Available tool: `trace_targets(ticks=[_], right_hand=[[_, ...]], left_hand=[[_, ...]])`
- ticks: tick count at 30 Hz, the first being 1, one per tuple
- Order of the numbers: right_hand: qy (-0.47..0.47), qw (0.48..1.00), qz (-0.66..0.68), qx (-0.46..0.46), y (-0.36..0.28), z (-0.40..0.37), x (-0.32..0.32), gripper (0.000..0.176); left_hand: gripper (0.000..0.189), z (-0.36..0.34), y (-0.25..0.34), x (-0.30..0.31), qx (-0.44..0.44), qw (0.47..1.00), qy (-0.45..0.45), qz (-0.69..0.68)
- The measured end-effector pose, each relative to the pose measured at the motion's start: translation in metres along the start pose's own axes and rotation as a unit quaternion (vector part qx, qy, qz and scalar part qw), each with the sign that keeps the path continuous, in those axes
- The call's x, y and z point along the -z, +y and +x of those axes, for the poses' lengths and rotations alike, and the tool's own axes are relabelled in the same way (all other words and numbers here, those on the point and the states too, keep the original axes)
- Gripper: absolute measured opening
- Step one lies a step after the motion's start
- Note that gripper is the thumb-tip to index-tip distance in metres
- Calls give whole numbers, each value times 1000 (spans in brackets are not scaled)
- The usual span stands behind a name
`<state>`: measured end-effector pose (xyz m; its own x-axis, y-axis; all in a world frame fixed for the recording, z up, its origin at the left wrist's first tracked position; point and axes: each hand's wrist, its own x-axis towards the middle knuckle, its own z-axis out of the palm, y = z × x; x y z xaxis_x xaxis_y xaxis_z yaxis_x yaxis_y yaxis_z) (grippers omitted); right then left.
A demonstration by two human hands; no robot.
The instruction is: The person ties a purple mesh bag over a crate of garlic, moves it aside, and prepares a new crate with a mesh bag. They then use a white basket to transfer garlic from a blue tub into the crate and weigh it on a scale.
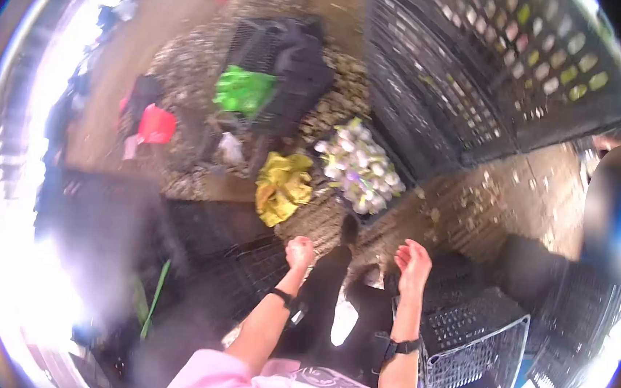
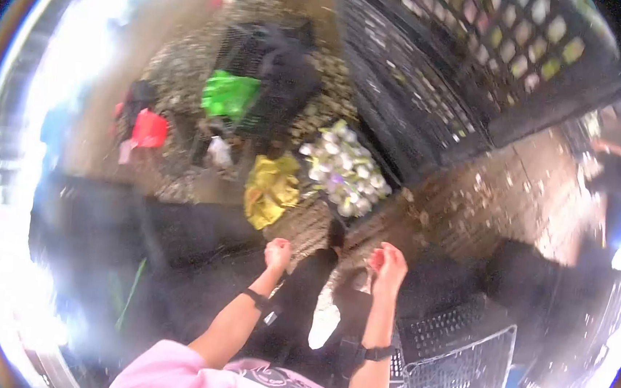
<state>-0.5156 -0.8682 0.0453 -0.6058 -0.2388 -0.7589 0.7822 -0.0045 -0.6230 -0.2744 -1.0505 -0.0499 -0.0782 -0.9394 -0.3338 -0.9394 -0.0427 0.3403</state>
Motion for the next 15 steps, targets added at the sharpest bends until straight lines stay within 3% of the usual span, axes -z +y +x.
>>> trace_targets(ticks=[3, 6, 10, 15], right_hand=[[-16, 1000, 5, 16, -47, -47, -8, 19], [-62, 997, 13, 51, -75, -85, -1, 20], [-83, 994, -1, 75, -110, -129, 3, 20], [-114, 986, 25, 119, -142, -195, 28, 21]], left_hand=[[21, -20, 37, 54, 77, 997, 22, 8], [20, -33, 48, 86, 109, 991, 17, -81], [20, -46, 79, 125, 95, 983, 56, -145], [21, -70, 88, 144, 64, 972, 42, -224]])
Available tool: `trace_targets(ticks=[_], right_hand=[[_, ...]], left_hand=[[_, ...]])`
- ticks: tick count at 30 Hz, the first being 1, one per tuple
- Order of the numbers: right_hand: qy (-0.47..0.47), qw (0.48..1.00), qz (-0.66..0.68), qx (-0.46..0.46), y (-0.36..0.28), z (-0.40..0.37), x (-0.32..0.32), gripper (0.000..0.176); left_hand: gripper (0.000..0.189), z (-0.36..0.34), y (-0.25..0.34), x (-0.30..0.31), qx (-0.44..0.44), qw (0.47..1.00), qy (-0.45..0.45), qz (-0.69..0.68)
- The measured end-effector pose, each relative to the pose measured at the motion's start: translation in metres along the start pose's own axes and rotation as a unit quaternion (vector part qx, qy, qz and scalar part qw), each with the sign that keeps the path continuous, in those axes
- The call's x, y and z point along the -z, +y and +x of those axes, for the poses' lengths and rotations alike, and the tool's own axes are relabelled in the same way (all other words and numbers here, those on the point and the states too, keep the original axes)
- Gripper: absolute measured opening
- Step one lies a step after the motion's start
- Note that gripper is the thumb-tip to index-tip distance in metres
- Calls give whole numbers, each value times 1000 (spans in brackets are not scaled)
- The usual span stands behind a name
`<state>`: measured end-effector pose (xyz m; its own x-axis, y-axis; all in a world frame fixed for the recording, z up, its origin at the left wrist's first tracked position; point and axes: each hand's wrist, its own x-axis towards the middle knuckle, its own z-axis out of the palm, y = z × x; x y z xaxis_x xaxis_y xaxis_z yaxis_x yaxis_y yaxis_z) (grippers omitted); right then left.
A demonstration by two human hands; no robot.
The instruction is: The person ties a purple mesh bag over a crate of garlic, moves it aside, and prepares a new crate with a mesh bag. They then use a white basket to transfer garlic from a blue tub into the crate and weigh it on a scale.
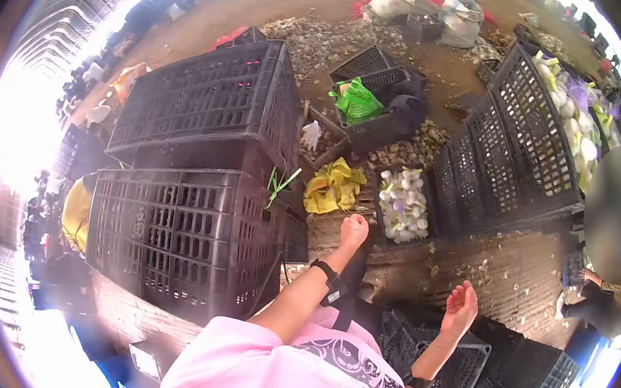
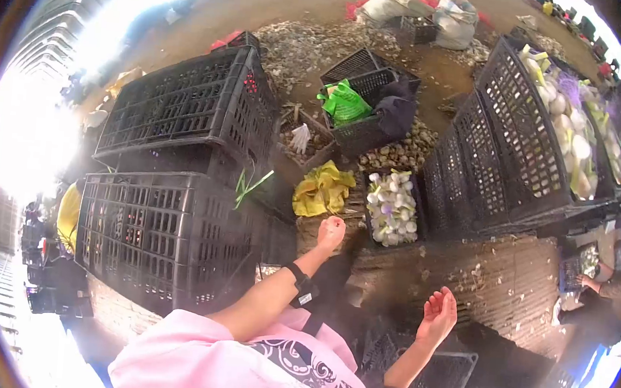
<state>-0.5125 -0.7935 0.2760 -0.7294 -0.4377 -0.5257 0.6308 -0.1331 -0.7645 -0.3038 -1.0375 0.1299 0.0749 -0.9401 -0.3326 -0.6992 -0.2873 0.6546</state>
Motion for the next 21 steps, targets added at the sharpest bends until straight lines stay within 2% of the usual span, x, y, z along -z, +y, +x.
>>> trace_targets(ticks=[4, 7, 10, 12, 13, 14, 16, 17, 18, 19, 20, 21], right_hand=[[25, 999, -6, 42, -23, -45, 18, 24], [42, 997, -51, 48, -29, -81, 19, 23], [3, 992, -120, 29, -21, -108, 5, 27], [-87, 977, -196, 12, -19, -123, -28, 31], [-149, 964, -218, 1, -18, -126, -49, 34], [-212, 947, -240, -12, -16, -129, -73, 38], [-367, 885, -277, 80, -16, -135, -128, 49], [-410, 842, -323, 132, -19, -142, -156, 54], [-454, 791, -365, 186, -26, -150, -185, 59], [-478, 762, -369, 234, -33, -160, -214, 63], [-504, 731, -367, 278, -39, -174, -243, 67], [-519, 695, -377, 324, -49, -194, -274, 67]], left_hand=[[24, -16, 3, -12, -10, 997, -58, 59], [24, -35, 2, -18, -94, 965, -203, 135], [25, -69, -6, -38, -166, 931, -263, 192], [27, -89, -4, -39, -247, 828, -369, 342], [27, -103, 1, -35, -284, 798, -383, 367], [27, -124, 14, -25, -318, 766, -397, 393], [24, -133, -42, -98, -432, 804, -293, 283], [24, -144, -77, -189, -425, 814, -286, 274], [24, -157, -74, -186, -414, 877, -237, 48], [24, -180, -38, -202, -408, 885, -221, 41], [24, -203, 2, -90, -451, 788, -331, 258], [24, -215, 14, -68, -435, 798, -358, 216]])
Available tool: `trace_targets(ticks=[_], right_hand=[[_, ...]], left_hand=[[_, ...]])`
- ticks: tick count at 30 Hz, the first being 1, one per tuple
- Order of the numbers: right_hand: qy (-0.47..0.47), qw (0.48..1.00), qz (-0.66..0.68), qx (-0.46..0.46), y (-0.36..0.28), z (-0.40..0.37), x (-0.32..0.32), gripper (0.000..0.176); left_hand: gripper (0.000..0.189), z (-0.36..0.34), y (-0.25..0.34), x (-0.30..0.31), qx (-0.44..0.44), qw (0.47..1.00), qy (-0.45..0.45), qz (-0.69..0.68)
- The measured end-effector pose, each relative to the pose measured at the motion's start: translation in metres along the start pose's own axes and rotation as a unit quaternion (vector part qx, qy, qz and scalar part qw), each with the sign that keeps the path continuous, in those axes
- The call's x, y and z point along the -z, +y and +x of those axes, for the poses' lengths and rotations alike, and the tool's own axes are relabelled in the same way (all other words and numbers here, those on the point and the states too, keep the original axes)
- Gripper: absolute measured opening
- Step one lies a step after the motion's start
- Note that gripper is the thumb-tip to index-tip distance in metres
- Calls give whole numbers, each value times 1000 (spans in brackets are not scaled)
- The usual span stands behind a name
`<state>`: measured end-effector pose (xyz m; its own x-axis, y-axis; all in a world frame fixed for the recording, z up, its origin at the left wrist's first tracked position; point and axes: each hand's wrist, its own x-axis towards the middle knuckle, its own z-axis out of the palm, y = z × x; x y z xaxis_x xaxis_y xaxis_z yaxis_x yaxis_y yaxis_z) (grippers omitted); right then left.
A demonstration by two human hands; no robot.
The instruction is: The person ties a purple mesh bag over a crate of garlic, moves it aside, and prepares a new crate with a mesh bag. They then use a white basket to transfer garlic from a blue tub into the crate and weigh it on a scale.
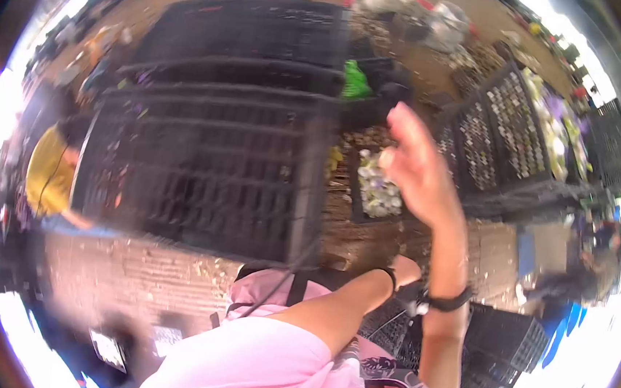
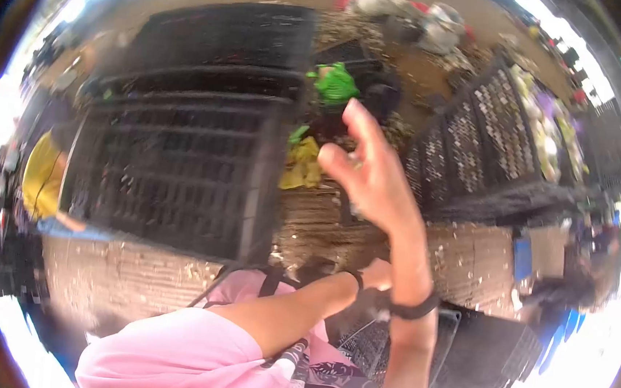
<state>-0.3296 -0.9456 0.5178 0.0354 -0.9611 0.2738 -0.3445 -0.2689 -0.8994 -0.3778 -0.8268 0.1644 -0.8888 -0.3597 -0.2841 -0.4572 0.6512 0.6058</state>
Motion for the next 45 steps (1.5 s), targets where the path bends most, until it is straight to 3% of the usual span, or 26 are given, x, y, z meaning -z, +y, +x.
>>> trace_targets(ticks=[2, 4, 5, 7, 9, 11, 13, 18, 22, 23, 25, 27, 31, 32, 33, 35, 38, 39, 40, 42, 43, 45], right_hand=[[-16, 991, -99, 92, -27, 47, -18, 68], [-32, 970, -184, 158, -40, 90, -46, 68], [-58, 963, -203, 166, -42, 107, -63, 67], [-108, 967, -187, 137, -37, 139, -97, 60], [-119, 955, -235, 137, -36, 165, -119, 51], [-114, 943, -254, 182, -31, 184, -130, 46], [-143, 924, -301, 189, -45, 181, -142, 42], [-163, 926, -285, 184, -44, 171, -128, 33], [-151, 952, -241, 115, -35, 148, -79, 31], [-167, 966, -177, 89, -30, 144, -68, 31], [-172, 977, -107, 68, -24, 134, -53, 31], [-188, 978, -89, 16, -24, 114, -41, 32], [-158, 987, -14, 4, -9, 68, -28, 37], [-166, 984, -45, 45, -10, 57, -28, 36], [-177, 978, -75, 87, -14, 45, -29, 36], [-222, 962, -87, 136, -28, 24, -28, 42], [-268, 922, -140, 243, -42, -10, -35, 46], [-265, 906, -167, 283, -43, -21, -41, 46], [-240, 915, -164, 280, -43, -33, -50, 34], [-213, 905, -172, 326, -39, -38, -58, 21], [-199, 900, -155, 354, -39, -39, -60, 19], [-237, 904, -96, 342, -45, -44, -58, 18]], left_hand=[[24, -18, 21, 27, 17, 998, 17, -57], [23, -30, 32, 33, -73, 997, -20, -14], [24, -40, 34, 40, -119, 992, -38, 5], [24, -79, 32, 62, -66, 994, -51, -64], [24, -95, 11, 63, -87, 992, -29, -85], [19, -110, -11, 72, -327, 942, 21, 71], [19, -122, -22, 76, -149, 989, -7, 9], [19, -82, -71, 73, -97, 989, 52, 94], [19, -36, -50, 52, -93, 974, 49, 202], [20, -43, -44, 57, 0, 985, 112, -129], [21, -85, -5, 116, 49, 973, 67, -217], [22, -73, 4, 104, 46, 975, 61, -206], [25, -52, 41, 90, 37, 981, 3, -192], [28, -4, 31, 32, -62, 991, 12, -116], [28, -1, 45, 30, -58, 991, 7, -117], [28, -9, 77, 40, -123, 973, 99, -171], [27, -10, 92, 18, -92, 979, 83, -163], [26, 47, 119, 22, -79, 981, 77, -157], [26, 100, 142, 30, -66, 984, 70, -150], [26, 85, 126, 23, -38, 988, 56, -136], [25, -15, 93, -1, -25, 990, 51, -128], [25, -45, 71, 8, 1, 992, 46, -116]])
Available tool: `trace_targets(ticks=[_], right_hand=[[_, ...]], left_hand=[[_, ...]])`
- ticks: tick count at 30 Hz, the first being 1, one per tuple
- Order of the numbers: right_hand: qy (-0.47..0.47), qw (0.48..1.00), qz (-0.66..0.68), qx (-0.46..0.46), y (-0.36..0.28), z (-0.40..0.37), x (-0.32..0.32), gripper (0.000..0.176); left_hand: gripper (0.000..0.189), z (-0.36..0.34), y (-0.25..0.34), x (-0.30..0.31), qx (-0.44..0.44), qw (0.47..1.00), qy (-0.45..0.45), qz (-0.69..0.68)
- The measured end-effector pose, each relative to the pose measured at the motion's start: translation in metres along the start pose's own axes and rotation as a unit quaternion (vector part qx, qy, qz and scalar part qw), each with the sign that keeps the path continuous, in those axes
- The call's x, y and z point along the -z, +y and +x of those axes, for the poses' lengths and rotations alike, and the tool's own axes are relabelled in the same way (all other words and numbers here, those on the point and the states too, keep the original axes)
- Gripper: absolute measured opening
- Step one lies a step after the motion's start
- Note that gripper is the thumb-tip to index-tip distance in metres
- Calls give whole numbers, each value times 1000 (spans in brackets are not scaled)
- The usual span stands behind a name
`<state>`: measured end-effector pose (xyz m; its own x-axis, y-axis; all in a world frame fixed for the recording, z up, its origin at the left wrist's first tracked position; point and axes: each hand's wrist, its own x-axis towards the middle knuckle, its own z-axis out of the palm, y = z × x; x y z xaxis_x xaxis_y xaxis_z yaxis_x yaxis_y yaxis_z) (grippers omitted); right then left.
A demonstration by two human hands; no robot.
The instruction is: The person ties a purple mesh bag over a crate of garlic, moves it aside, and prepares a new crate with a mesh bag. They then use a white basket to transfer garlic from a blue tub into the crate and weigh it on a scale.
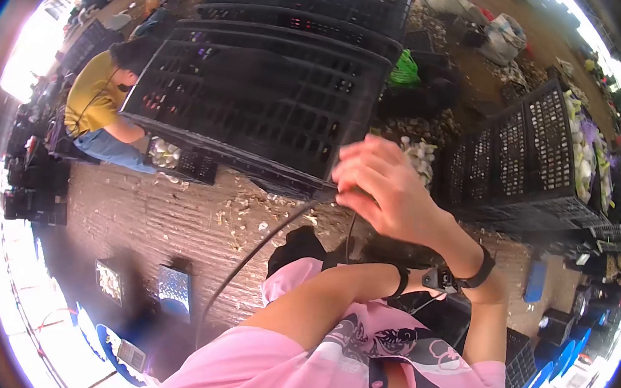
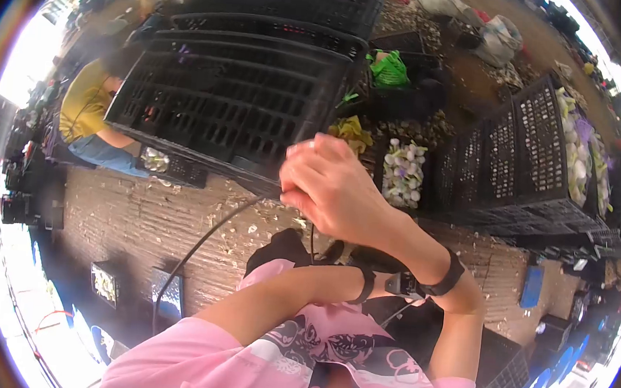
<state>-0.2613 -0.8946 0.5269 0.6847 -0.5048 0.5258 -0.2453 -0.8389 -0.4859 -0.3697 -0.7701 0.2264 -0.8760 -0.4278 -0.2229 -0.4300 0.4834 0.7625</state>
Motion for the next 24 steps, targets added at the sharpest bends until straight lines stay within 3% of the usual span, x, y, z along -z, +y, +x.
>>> trace_targets(ticks=[2, 4, 6, 8, 9, 11, 12, 14, 16, 18, 20, 21, 23, 24], right_hand=[[-66, 987, 145, 25, -15, 1, 9, 16], [-247, 943, 219, 33, -23, 0, 23, 26], [-195, 968, 158, 22, -19, 18, 33, 31], [-71, 993, 89, -27, -1, 46, 39, 21], [12, 993, 82, -90, 9, 60, 36, 18], [58, 987, -31, -148, 38, 88, 35, 27], [68, 986, -86, -127, 57, 103, 32, 34], [84, 982, -118, -117, 87, 136, 17, 43], [47, 979, -133, -149, 117, 166, 1, 45], [-52, 966, -107, -231, 123, 196, -10, 49], [-106, 964, -71, -233, 139, 215, -21, 46], [-131, 946, -12, -297, 141, 221, -27, 47], [-84, 937, -64, -334, 133, 224, -36, 50], [-62, 941, -93, -320, 141, 222, -40, 51]], left_hand=[[25, -7, -15, 21, 23, 1000, 3, 13], [25, -19, -35, 50, 43, 999, 11, 27], [26, -51, -53, 72, 61, 997, 8, 36], [26, -66, -60, 88, 74, 996, -3, 48], [23, -84, -78, 94, 97, 991, 19, -93], [21, -135, -111, 115, 147, 923, 63, -349], [21, -163, -125, 127, 176, 867, 80, -459], [25, -212, -181, 144, 153, 810, 58, -563], [34, -278, -175, 176, 227, 734, 199, -608], [47, -323, -210, 180, 201, 648, 350, -646], [58, -361, -203, 213, 237, 567, 403, -679], [58, -370, -194, 223, 239, 550, 405, -690], [56, -380, -184, 241, 263, 550, 497, -617], [56, -378, -197, 242, 261, 538, 502, -626]])
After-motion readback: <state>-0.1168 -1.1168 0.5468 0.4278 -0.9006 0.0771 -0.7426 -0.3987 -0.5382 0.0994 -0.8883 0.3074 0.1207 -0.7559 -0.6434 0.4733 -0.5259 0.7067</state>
